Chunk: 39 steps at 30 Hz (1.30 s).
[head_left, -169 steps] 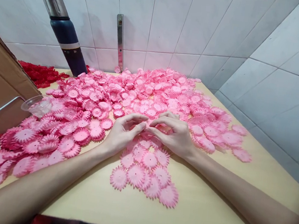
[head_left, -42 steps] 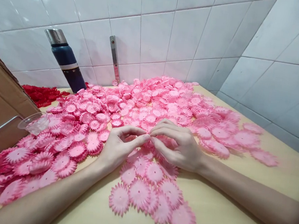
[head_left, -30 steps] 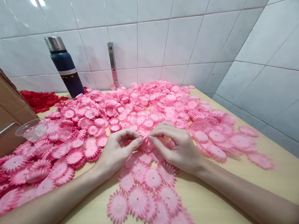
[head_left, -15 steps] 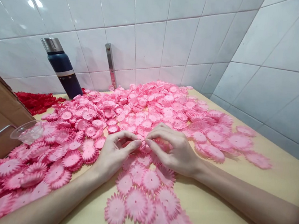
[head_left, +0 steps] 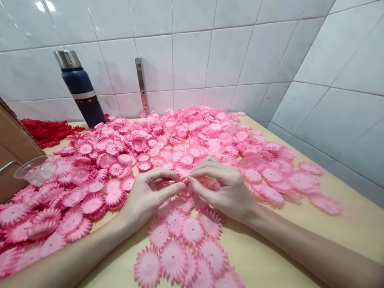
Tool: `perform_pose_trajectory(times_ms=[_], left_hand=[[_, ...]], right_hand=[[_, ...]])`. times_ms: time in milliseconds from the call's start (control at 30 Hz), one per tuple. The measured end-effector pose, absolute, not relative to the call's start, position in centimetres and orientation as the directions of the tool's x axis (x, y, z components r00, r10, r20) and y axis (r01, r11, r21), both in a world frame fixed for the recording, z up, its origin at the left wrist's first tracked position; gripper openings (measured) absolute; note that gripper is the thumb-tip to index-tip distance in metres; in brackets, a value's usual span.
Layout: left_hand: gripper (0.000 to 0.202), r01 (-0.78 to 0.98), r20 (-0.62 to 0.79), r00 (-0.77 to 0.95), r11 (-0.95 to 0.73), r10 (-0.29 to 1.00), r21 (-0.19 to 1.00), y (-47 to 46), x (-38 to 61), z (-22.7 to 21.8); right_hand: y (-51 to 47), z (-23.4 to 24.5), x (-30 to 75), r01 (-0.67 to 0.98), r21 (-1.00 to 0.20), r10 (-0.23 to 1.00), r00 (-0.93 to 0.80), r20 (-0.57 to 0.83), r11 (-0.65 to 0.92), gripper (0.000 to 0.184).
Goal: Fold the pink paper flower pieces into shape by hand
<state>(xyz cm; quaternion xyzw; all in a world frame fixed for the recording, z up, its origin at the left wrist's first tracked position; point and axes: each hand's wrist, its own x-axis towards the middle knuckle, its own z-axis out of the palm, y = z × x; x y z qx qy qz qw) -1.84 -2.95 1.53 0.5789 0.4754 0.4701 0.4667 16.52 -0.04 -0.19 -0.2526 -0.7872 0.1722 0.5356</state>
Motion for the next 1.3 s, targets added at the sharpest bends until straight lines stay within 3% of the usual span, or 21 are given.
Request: perform_pose_trajectory(times_ms=[333,633,833,1033,1300], left_hand=[[0.014,0.167,0.113,0.112,-0.131,0.987,0.977,-2.9,-1.9,1.6],[0.015,0.112,0.112,0.098,-0.123,0.989,0.986,-2.4,-2.3,0.8],[0.019,-0.016,0.045,0.055,-0.045,0.997,0.999,-2.3,-2.3,0.5],[0.013,0.151,0.106,0.057,-0.114,0.993,0.982,-2.8,-2.0,1.4],[0.013,0.082,0.078,0.055,-0.082,0.995,0.993,-2.6,-2.1,1.1]], right_hand=[[0.0,0.1,16.4,0.171,-0.486,0.512,-0.389,0.765,0.857,0.01],[0.0,0.3,16.6,0.217,-0.577,0.607,-0.437,0.664,0.787,0.012],[-0.2,0.4,16.5,0.269,-0.638,0.691,-0.331,0.642,0.722,0.01],[-0.1,0.2,16.5,0.266,-0.587,0.638,-0.44,0.632,0.765,0.006],[-0.2,0.5,16.5,0.309,-0.63,0.698,-0.408,0.589,0.712,0.012]])
